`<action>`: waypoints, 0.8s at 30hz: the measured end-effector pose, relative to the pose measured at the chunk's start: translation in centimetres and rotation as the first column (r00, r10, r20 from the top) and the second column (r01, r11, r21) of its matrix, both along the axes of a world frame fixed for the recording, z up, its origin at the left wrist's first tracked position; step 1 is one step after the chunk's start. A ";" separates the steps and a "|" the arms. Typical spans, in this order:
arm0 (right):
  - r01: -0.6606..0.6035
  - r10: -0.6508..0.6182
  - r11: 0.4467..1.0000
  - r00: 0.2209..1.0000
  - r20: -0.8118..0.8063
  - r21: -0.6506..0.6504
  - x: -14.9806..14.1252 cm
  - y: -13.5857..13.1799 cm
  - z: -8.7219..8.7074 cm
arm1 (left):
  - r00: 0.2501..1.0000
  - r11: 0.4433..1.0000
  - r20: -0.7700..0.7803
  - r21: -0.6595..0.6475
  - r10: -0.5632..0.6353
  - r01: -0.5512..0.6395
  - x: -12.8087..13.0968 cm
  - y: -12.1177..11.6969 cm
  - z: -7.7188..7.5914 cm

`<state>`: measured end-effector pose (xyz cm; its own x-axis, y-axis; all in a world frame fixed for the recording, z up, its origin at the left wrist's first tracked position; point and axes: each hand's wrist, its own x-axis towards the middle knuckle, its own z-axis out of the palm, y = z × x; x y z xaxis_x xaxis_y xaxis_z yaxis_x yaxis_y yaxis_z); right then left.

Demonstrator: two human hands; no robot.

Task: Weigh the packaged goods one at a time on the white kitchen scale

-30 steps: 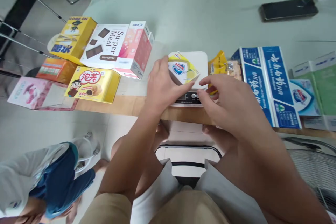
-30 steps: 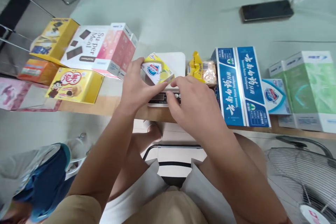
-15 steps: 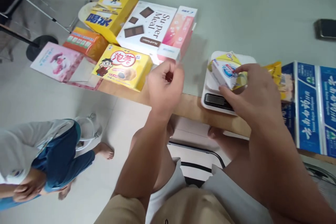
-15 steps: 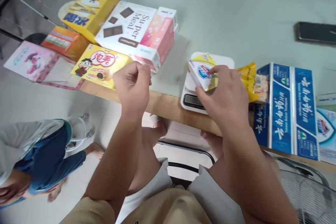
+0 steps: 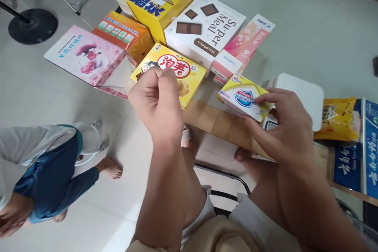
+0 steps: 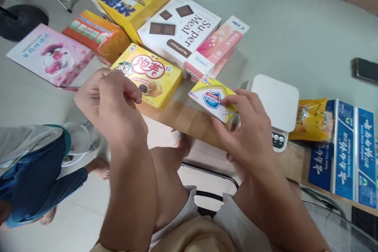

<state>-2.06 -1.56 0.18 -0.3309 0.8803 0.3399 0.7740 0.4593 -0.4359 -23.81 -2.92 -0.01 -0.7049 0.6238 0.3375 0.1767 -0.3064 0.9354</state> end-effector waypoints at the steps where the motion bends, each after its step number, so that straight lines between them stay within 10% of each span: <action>1: 0.008 -0.008 1.000 1.000 0.003 -0.002 0.2 0.0 0.2 | 1.000 1.000 0.017 0.011 -0.013 0.013 -0.2 0.1 -0.1; 14: -0.212 0.207 0.970 0.977 -0.051 -0.118 -0.2 0.6 -0.7 | 0.988 0.964 0.128 -0.239 -0.087 0.116 -0.4 1.7 -0.5; 24: -0.143 0.152 0.958 0.988 0.018 -0.247 -2.0 1.5 -2.1 | 0.980 0.954 0.163 -0.261 -0.111 0.151 -0.3 1.8 -0.7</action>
